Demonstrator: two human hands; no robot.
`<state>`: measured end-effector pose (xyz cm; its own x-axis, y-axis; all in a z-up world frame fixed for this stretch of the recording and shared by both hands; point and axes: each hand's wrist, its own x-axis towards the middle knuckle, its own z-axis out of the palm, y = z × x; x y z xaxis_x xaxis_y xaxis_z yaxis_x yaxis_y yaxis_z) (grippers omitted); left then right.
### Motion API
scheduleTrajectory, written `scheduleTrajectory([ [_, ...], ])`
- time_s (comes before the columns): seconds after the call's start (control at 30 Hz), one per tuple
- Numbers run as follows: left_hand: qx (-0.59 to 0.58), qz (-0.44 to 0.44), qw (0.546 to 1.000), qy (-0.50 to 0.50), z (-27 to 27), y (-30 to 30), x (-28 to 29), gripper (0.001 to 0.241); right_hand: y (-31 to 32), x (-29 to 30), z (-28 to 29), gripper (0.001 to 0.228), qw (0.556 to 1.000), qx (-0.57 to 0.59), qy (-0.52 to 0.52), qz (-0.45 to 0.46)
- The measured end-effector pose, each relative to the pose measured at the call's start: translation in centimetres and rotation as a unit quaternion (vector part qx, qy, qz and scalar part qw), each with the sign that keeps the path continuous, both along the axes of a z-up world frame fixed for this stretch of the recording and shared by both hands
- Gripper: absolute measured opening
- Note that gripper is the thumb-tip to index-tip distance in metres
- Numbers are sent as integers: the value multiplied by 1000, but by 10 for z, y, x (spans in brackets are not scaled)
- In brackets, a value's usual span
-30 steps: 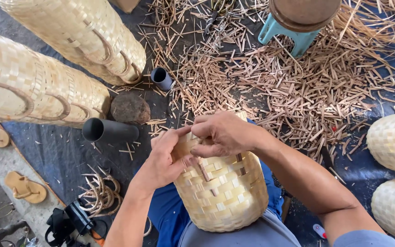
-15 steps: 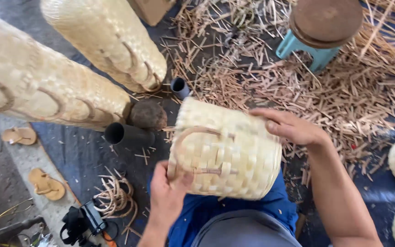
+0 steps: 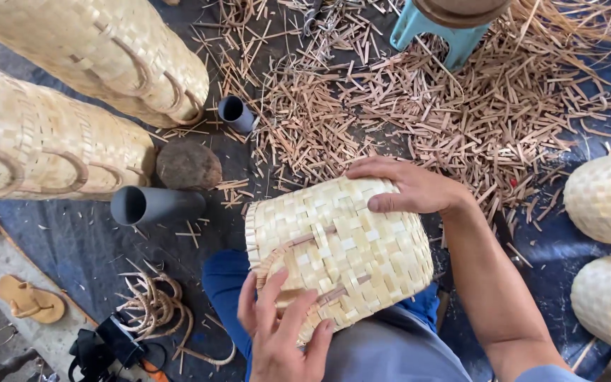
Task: The person sits on the floor of a bamboo craft workshop fitting a curved bamboo handle into the woven wall of a bamboo basket, pressing and tucking the handle ends into the weave and rotating the basket to work each side. At the end they lift the finished basket and stack it upright with other completed baskets.
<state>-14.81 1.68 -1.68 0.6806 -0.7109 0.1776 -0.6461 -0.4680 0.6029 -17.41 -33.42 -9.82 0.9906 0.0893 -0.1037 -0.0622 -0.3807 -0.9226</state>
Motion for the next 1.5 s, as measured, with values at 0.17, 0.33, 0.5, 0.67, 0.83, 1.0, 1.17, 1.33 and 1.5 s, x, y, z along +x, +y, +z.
scheduleTrajectory([
  [0.17, -54, 26, 997, -45, -25, -13, -4, 32, 1, -4, -3, 75, 999, -53, -8, 2],
  [0.33, -45, 64, 996, -36, -24, -14, -10, 24, 3, -5, -1, 77, 999, -45, -15, 5],
  [0.5, -50, 76, 995, -33, -30, -10, -14, 23, 3, -8, 1, 79, 998, -57, -6, 10],
  [0.67, -82, 69, 994, -12, -20, -4, -14, 53, 2, -21, 9, 79, 999, -31, -28, 21],
  [0.83, -45, 37, 998, -19, 10, -11, 24, 66, 7, -31, 15, 82, 998, -41, -38, 12],
  [1.0, 43, 10, 998, 52, 19, -22, 44, 37, 12, -43, 18, 86, 999, -27, -27, -27],
  [1.17, 98, -26, 995, 2, 32, -31, 48, 27, 13, -50, 20, 88, 999, -28, -29, -31],
  [1.33, 84, -38, 995, 40, 32, -38, 55, 23, 14, -48, 22, 88, 998, -34, -31, -37],
  [1.5, 61, -6, 994, 95, 27, -41, 54, 8, 17, -45, 25, 85, 998, -31, -38, -32],
])
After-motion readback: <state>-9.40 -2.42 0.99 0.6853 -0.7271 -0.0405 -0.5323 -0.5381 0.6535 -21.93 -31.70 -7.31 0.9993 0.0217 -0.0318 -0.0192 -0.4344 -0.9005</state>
